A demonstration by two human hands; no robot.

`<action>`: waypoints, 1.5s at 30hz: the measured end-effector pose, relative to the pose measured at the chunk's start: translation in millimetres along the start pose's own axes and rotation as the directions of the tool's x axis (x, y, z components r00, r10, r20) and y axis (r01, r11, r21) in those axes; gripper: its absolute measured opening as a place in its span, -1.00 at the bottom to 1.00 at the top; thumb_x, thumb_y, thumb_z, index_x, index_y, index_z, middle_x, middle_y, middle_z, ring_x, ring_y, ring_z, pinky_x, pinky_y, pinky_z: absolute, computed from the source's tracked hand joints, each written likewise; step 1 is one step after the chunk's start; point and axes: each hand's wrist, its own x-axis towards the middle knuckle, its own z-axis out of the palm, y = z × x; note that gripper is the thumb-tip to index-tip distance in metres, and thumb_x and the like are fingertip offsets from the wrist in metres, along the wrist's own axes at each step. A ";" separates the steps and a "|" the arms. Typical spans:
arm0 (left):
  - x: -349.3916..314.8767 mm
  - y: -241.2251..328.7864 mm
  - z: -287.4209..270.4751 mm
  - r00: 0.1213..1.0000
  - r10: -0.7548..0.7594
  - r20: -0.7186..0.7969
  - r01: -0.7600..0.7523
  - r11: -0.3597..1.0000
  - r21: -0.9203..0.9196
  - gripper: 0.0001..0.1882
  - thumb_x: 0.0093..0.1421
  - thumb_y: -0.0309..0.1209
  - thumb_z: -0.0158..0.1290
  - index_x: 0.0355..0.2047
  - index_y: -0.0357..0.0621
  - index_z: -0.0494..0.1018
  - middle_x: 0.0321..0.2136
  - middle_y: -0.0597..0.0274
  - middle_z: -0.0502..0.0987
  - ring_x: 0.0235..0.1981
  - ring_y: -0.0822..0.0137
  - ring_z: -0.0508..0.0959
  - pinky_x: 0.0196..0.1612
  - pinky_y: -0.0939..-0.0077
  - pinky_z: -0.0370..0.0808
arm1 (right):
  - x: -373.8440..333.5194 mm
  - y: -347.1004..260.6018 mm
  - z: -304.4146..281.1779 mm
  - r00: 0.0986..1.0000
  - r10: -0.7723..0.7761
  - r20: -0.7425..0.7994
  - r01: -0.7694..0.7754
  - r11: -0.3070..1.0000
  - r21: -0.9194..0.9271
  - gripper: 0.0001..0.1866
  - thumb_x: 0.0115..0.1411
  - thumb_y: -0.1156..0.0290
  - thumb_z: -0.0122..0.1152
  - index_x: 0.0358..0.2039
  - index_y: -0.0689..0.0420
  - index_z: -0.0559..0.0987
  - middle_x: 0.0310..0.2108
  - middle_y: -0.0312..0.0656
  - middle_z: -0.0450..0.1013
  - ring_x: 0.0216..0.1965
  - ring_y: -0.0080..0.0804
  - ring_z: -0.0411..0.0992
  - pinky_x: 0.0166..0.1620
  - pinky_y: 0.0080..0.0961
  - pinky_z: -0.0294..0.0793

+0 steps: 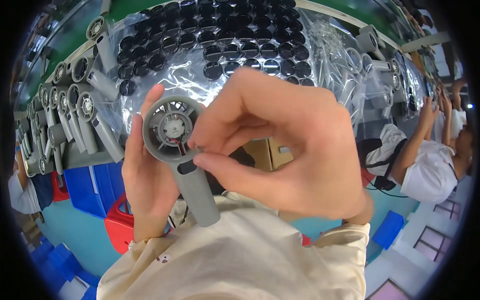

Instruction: The person assembles circular components into grey handheld plastic casings by hand, creating assembled devices on a production line.

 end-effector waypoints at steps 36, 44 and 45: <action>-30.0 47.0 8.1 0.979 -0.118 -0.169 0.095 0.986 -0.138 -0.53 0.27 -0.30 -0.14 0.13 -0.08 0.01 -0.17 0.20 0.39 -0.15 0.39 0.39 -0.07 0.45 0.32 | 25.2 -12.7 62.4 0.743 -0.392 0.543 0.666 0.518 -0.537 -0.71 -0.40 0.56 0.17 -0.53 0.36 0.47 -0.65 -0.13 0.31 -0.69 -0.39 0.26 -0.68 -0.62 0.21; -31.6 38.0 -9.2 0.993 -0.096 -0.074 0.083 0.983 -0.164 -0.53 0.27 -0.33 -0.12 0.13 -0.06 0.02 -0.20 0.25 0.39 -0.14 0.44 0.38 -0.04 0.49 0.27 | 24.2 -5.3 73.6 0.742 -0.489 0.458 0.670 0.514 -0.535 -0.74 -0.32 0.57 0.11 -0.48 0.30 0.44 -0.66 -0.19 0.25 -0.70 -0.40 0.18 -0.68 -0.60 0.18; -31.2 37.2 -9.2 0.992 -0.103 -0.070 0.090 0.982 -0.163 -0.53 0.27 -0.33 -0.12 0.13 -0.06 0.02 -0.20 0.25 0.39 -0.14 0.44 0.38 -0.04 0.49 0.27 | 23.5 -5.9 75.0 0.746 -0.488 0.453 0.665 0.514 -0.541 -0.74 -0.32 0.57 0.11 -0.48 0.30 0.44 -0.66 -0.19 0.25 -0.70 -0.40 0.18 -0.68 -0.60 0.18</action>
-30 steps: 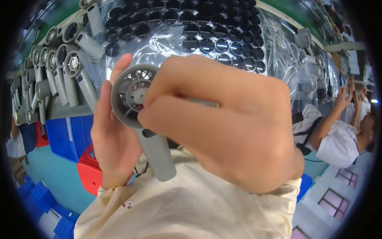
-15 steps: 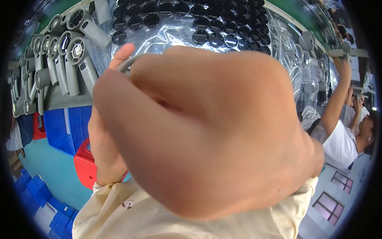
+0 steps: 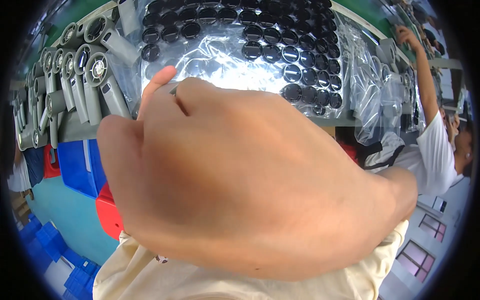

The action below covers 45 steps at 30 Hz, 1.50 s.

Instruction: The person assembles circular components into grey handheld plastic casings by hand, creating assembled devices on a production line.

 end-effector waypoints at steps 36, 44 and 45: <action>33.2 -8.6 -19.9 0.994 0.096 -0.050 -0.087 0.984 0.159 -0.60 0.33 -0.16 -0.40 0.12 0.05 0.12 -0.04 -0.11 0.33 -0.12 -0.08 0.43 -0.19 0.02 0.46 | -78.7 73.6 -21.8 0.873 0.484 -0.057 -0.448 0.843 0.296 -0.78 -0.10 0.57 0.26 -0.47 0.16 0.38 -0.24 -0.15 0.37 -0.37 -0.24 0.38 -0.27 -0.46 0.38; 29.5 -23.3 9.2 0.986 0.101 0.129 -0.090 0.992 -0.083 -0.60 0.30 -0.10 -0.31 0.09 0.11 0.08 0.04 0.02 0.26 0.03 -0.04 0.33 0.02 -0.22 0.28 | -75.9 40.0 -42.2 0.829 0.549 -0.107 -0.182 0.445 0.877 -0.52 -0.22 0.76 0.32 -0.19 0.34 0.43 -0.19 0.08 0.30 -0.31 -0.35 0.40 -0.29 -0.53 0.44; 30.0 -20.6 6.8 0.977 0.107 0.183 -0.132 0.983 0.130 -0.59 0.29 -0.11 -0.27 0.08 0.06 0.06 0.04 -0.02 0.25 0.05 0.04 0.33 0.02 -0.17 0.31 | -74.9 37.6 -46.0 0.836 0.540 -0.093 -0.194 0.451 0.871 -0.53 -0.21 0.75 0.31 -0.21 0.36 0.41 -0.19 0.15 0.29 -0.30 -0.28 0.42 -0.29 -0.49 0.47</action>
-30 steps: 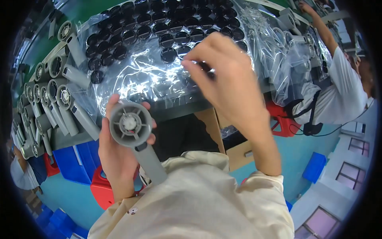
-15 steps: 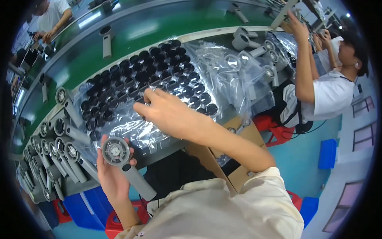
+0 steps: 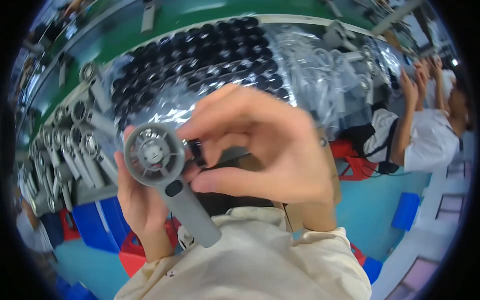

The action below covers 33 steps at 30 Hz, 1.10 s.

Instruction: The person assembles circular components into grey handheld plastic casings by hand, creating assembled devices on a production line.

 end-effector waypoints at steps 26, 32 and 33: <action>-17.6 7.6 31.0 0.957 0.219 -0.193 -0.140 0.925 0.354 -0.23 0.00 -0.09 0.20 0.05 -0.20 0.05 -0.16 0.08 0.35 -0.16 0.37 0.38 -0.10 0.49 0.32 | 7.9 -3.1 5.5 0.921 -0.235 0.311 0.343 0.868 -0.358 -0.46 -0.21 0.49 0.41 -0.21 0.40 0.38 -0.24 0.26 0.34 -0.23 -0.12 0.44 -0.13 -0.43 0.44; -19.7 10.3 8.5 0.979 0.191 0.066 -0.194 0.801 0.566 -0.36 0.23 0.08 -0.26 0.13 -0.10 -0.06 0.00 -0.05 0.29 0.02 0.14 0.36 0.04 0.33 0.36 | 12.0 -14.1 4.9 0.908 -0.164 0.386 0.351 0.801 -0.485 -0.45 -0.17 0.39 0.43 -0.22 0.43 0.41 -0.28 0.23 0.36 -0.27 -0.13 0.46 -0.16 -0.44 0.46; -19.6 9.5 8.2 0.980 0.188 0.063 -0.190 0.802 0.567 -0.36 0.23 0.08 -0.26 0.13 -0.10 -0.06 0.00 -0.05 0.29 0.02 0.14 0.36 0.04 0.33 0.36 | 12.7 -16.6 6.3 0.910 -0.125 0.395 0.335 0.782 -0.525 -0.46 -0.16 0.37 0.42 -0.22 0.43 0.42 -0.29 0.22 0.36 -0.29 -0.13 0.46 -0.18 -0.44 0.47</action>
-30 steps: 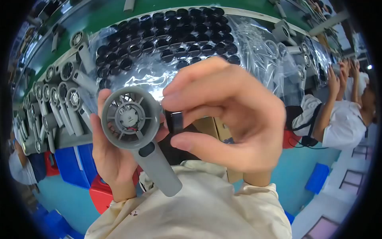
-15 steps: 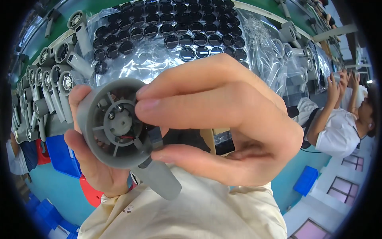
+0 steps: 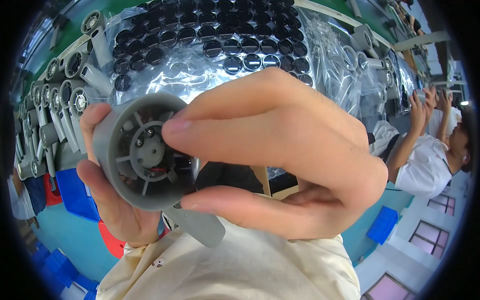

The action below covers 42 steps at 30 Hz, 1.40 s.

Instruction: The person assembles circular components into grey handheld plastic casings by hand, creating assembled devices on a production line.

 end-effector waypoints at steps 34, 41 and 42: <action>2.8 -0.4 9.9 0.998 -0.017 -0.059 0.023 0.995 0.102 -0.41 0.25 0.01 -0.24 0.10 -0.11 -0.03 -0.02 -0.01 0.30 0.00 0.20 0.36 0.05 0.37 0.31 | -4.3 10.7 8.0 0.996 -0.032 -0.082 0.026 0.997 -0.071 -0.50 -0.22 0.46 0.42 -0.26 0.44 0.47 -0.35 0.24 0.40 -0.37 -0.19 0.47 -0.33 -0.50 0.47; 2.8 -2.2 7.6 0.998 0.040 -0.043 -0.031 0.978 0.206 -0.38 0.22 0.03 -0.20 0.10 -0.13 -0.04 -0.03 -0.08 0.30 -0.01 0.13 0.37 0.05 0.32 0.29 | 8.1 -1.0 7.5 0.997 -0.062 -0.044 0.054 0.983 -0.173 -0.54 -0.25 0.50 0.41 -0.31 0.44 0.49 -0.36 0.20 0.41 -0.45 -0.26 0.44 -0.45 -0.58 0.42; 2.8 -3.1 7.4 0.999 0.039 -0.038 -0.030 0.977 0.210 -0.38 0.22 0.03 -0.20 0.10 -0.13 -0.04 -0.03 -0.08 0.30 -0.01 0.13 0.37 0.05 0.32 0.29 | 10.2 -2.5 7.1 0.994 -0.109 -0.013 0.103 0.969 -0.225 -0.57 -0.25 0.51 0.41 -0.33 0.44 0.50 -0.36 0.19 0.41 -0.46 -0.28 0.44 -0.47 -0.59 0.41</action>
